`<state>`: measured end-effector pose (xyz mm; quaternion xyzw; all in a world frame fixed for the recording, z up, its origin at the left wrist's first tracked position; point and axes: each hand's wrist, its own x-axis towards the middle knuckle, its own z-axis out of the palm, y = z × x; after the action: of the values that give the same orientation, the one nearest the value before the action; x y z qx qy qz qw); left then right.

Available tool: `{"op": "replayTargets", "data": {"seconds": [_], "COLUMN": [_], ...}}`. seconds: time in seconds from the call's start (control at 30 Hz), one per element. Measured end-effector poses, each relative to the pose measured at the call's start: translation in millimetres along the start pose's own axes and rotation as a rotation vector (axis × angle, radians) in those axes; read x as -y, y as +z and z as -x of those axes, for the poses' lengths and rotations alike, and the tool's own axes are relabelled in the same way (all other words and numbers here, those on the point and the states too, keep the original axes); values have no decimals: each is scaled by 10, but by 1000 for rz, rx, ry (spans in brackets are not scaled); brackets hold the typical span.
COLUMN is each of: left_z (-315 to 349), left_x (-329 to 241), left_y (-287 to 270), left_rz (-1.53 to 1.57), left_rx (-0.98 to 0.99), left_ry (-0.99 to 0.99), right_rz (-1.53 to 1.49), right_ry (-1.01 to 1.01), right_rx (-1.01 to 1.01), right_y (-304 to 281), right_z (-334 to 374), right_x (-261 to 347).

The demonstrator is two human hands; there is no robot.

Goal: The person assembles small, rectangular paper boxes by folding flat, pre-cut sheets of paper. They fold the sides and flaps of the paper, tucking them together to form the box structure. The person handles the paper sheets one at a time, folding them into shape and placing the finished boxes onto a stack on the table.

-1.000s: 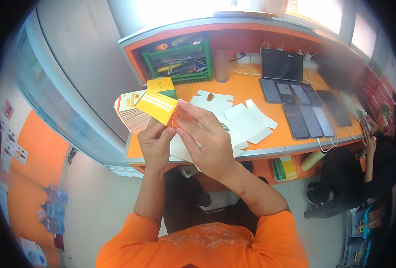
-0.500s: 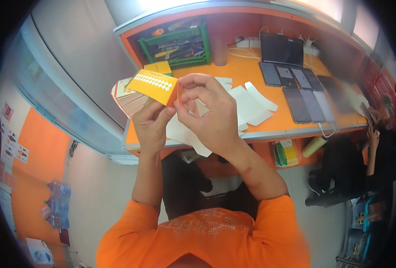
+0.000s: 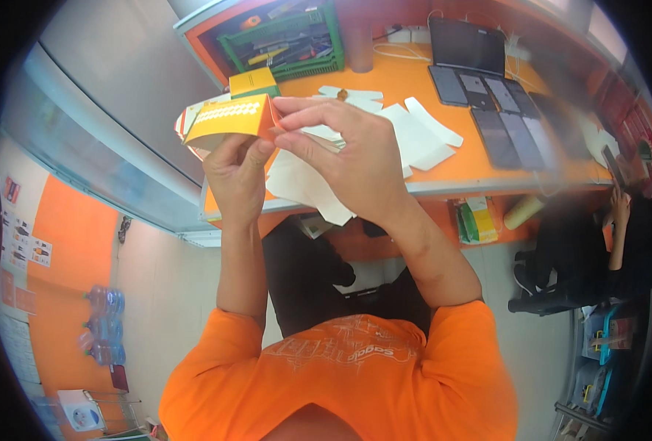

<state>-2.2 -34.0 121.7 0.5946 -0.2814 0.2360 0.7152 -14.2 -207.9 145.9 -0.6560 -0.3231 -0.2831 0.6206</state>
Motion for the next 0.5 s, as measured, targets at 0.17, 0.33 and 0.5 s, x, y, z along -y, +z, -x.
{"op": "replayTargets", "data": {"seconds": [0.17,0.33,0.5], "left_z": [10,-11,7], "left_x": [-59,-59,-76], "left_y": [10,-24,161], "left_rz": [-61,-134,-58], "left_rx": [24,39,-20], "left_ry": [-66,-7,75], "right_rz": [165,34,-95], "right_ry": [-121,-65,-140], "right_rx": [40,63,90], "right_y": [-23,-37,-61], "right_z": [38,59,142], "right_x": [34,90,-84]}}
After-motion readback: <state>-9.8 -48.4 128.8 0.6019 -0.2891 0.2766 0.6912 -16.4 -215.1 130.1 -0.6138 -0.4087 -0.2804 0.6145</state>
